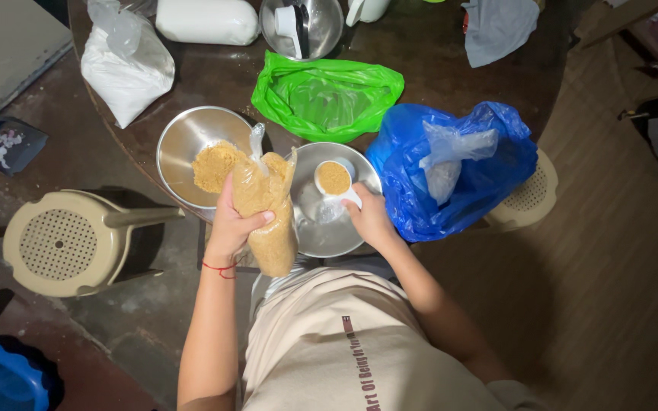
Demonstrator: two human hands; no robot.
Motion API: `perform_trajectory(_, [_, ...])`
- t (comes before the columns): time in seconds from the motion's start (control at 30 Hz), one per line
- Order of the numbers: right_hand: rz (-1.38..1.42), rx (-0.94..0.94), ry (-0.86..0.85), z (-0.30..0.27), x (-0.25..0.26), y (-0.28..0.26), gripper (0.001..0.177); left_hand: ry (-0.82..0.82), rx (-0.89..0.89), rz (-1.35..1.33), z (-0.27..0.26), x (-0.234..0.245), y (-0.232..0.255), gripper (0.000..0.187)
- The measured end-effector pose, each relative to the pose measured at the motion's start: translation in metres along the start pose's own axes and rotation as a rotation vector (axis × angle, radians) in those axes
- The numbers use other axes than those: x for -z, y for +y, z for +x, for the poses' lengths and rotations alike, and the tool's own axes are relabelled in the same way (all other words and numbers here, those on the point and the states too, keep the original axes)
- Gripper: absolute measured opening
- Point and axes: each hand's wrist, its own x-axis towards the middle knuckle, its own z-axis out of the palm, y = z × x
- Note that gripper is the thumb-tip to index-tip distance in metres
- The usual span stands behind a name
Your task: The person measures ingredients using a cup and spoons from plastic bags and containers, transferring them into two metal bowls on a table.
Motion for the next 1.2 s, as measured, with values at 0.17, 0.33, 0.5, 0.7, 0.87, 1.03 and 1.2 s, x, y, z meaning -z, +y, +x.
perform_trajectory(0.17, [0.170, 0.013, 0.007, 0.003, -0.020, 0.028, 0.028, -0.010, 0.002, -0.001, 0.002, -0.006, 0.004, 0.085])
perform_trajectory(0.33, [0.546, -0.269, -0.166, 0.002, -0.034, 0.039, 0.016, -0.021, 0.012, -0.009, 0.003, -0.012, 0.007, 0.085])
perform_trajectory(0.5, [0.025, 0.282, 0.143, -0.008, -0.029, 0.026, 0.016, -0.023, 0.019, -0.037, 0.003, -0.012, 0.005, 0.085])
perform_trajectory(0.7, [-0.358, 0.381, 0.160, -0.006, -0.026, 0.023, 0.030, -0.070, -0.014, -0.031, 0.011, -0.008, 0.001, 0.088])
perform_trajectory(0.87, [-0.249, 0.459, 0.286, -0.009, -0.027, 0.024, 0.026, -0.076, -0.005, -0.081, 0.016, -0.006, 0.003, 0.089])
perform_trajectory(1.03, [0.264, 0.142, 0.107, 0.001, -0.048, 0.048, 0.016, -0.085, -0.018, -0.023, 0.022, 0.000, 0.009, 0.088])
perform_trajectory(1.2, [0.796, -0.317, -0.271, 0.019, -0.057, 0.072, 0.021, -0.088, -0.020, -0.013, 0.027, 0.009, 0.007, 0.090])
